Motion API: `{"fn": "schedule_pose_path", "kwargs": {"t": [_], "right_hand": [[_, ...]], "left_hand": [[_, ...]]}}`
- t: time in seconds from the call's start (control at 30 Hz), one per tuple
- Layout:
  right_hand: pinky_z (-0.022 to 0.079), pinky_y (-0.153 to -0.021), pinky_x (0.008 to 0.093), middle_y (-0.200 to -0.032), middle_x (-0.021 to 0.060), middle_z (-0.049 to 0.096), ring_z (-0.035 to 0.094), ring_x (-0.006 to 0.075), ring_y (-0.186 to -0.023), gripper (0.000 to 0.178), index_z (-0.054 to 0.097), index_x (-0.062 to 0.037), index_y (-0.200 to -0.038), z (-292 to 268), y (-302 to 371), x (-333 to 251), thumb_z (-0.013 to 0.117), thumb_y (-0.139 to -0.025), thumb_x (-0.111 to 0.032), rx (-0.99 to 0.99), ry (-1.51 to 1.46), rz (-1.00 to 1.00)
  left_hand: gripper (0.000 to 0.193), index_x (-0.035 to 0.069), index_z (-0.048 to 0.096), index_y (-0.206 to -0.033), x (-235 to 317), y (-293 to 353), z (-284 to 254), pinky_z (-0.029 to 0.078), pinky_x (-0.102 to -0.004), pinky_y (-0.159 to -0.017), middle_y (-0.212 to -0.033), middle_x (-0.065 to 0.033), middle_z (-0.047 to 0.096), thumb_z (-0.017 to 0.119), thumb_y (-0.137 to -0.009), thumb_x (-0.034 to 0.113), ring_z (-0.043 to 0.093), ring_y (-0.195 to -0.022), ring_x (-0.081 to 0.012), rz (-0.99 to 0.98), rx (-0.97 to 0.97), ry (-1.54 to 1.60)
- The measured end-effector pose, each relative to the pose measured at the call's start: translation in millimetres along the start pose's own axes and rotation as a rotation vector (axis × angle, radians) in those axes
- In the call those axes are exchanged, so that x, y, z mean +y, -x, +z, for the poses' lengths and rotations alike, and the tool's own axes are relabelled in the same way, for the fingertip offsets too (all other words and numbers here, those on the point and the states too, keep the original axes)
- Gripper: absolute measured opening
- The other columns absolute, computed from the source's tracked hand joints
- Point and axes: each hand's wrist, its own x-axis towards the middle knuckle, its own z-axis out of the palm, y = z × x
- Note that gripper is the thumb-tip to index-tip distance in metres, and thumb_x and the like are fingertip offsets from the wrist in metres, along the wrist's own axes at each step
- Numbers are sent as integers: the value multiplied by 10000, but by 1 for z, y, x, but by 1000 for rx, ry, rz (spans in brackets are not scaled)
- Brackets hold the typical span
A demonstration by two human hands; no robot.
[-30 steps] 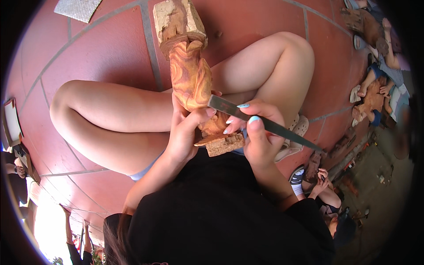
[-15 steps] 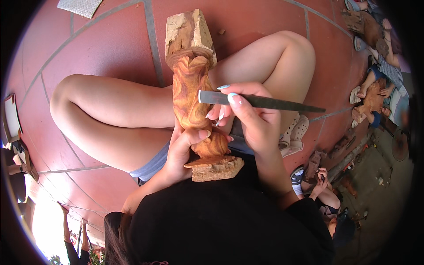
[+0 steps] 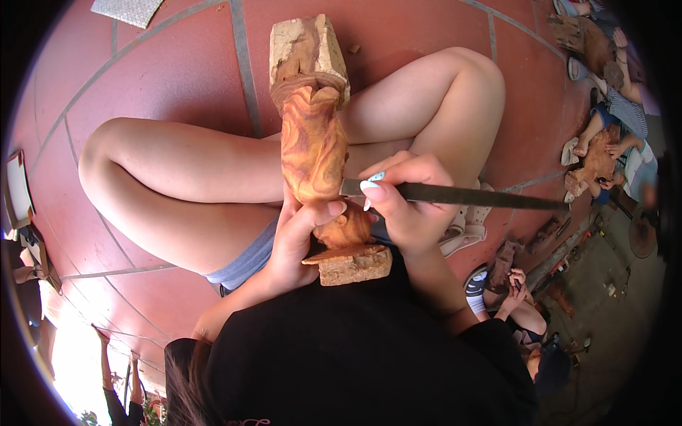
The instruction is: The person sits cross-legged on a tiled floor and carves a wooden figurine using a metal file. They hold the wood with one hand and file the surface with the other, rotating the piece to work on different sides.
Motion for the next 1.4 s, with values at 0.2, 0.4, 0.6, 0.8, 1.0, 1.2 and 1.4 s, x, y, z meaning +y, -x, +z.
{"fn": "schedule_pose_path", "kwargs": {"t": [0.2, 0.4, 0.6, 0.8, 1.0, 1.2, 1.4], "right_hand": [[456, -519, 242, -696, 103, 631, 592, 125, -589, 105, 583, 12, -834, 5, 6, 6, 679, -841, -29, 86, 130, -135], [450, -506, 224, -666, 89, 614, 575, 92, -571, 150, 536, 5, -786, 4, 12, 1, 574, -919, -53, 127, -52, 38], [424, -488, 189, -662, 48, 600, 537, 37, -556, 184, 521, -5, -802, -11, 6, 2, 515, -962, -95, 158, -200, 250], [428, -512, 190, -692, 40, 595, 515, 40, -562, 208, 539, -3, -829, -11, 1, 8, 506, -979, -143, 3, -226, 261], [421, -505, 199, -709, 47, 600, 516, 48, -557, 192, 541, 2, -835, -13, 0, 5, 513, -973, -127, -72, -290, 163], [434, -506, 209, -770, 156, 595, 499, 68, -536, 193, 507, 14, -835, -26, -2, 16, 441, -981, -96, -92, -153, 156], [440, -505, 207, -782, 158, 594, 504, 73, -540, 189, 511, 20, -832, -29, -11, 22, 447, -975, -86, -149, -221, 67]], "left_hand": [[598, 98, 290, -1333, -8, 2, 3, 431, -374, -937, -1119, -104, 521, 535, -795, 7, 530, -1042, -207, 46, 63, 21], [652, 109, 252, -1349, -17, 3, 6, 431, -370, -937, -1128, -107, 497, 548, -780, -6, 521, -1061, -204, 10, 90, -13], [678, 100, 234, -1344, -18, -1, 3, 531, -502, -826, -1132, -155, 478, 545, -752, -12, 558, -995, -291, -40, 2, 57], [682, 106, 243, -1340, -22, 5, 3, 535, -489, -808, -1127, -159, 475, 541, -738, -15, 564, -978, -300, -45, 37, 0], [673, 100, 246, -1336, -25, 5, 0, 534, -473, -787, -1137, -163, 469, 535, -738, -8, 591, -920, -332, -55, 25, 3], [681, 105, 237, -1346, -26, 8, 1, 532, -468, -786, -1139, -165, 476, 536, -744, 0, 599, -896, -339, -62, 41, 9], [734, 103, 200, -1384, -18, 7, 18, 533, -469, -779, -1150, -163, 481, 570, -754, 28, 615, -904, -350, -96, 93, -86]]}}
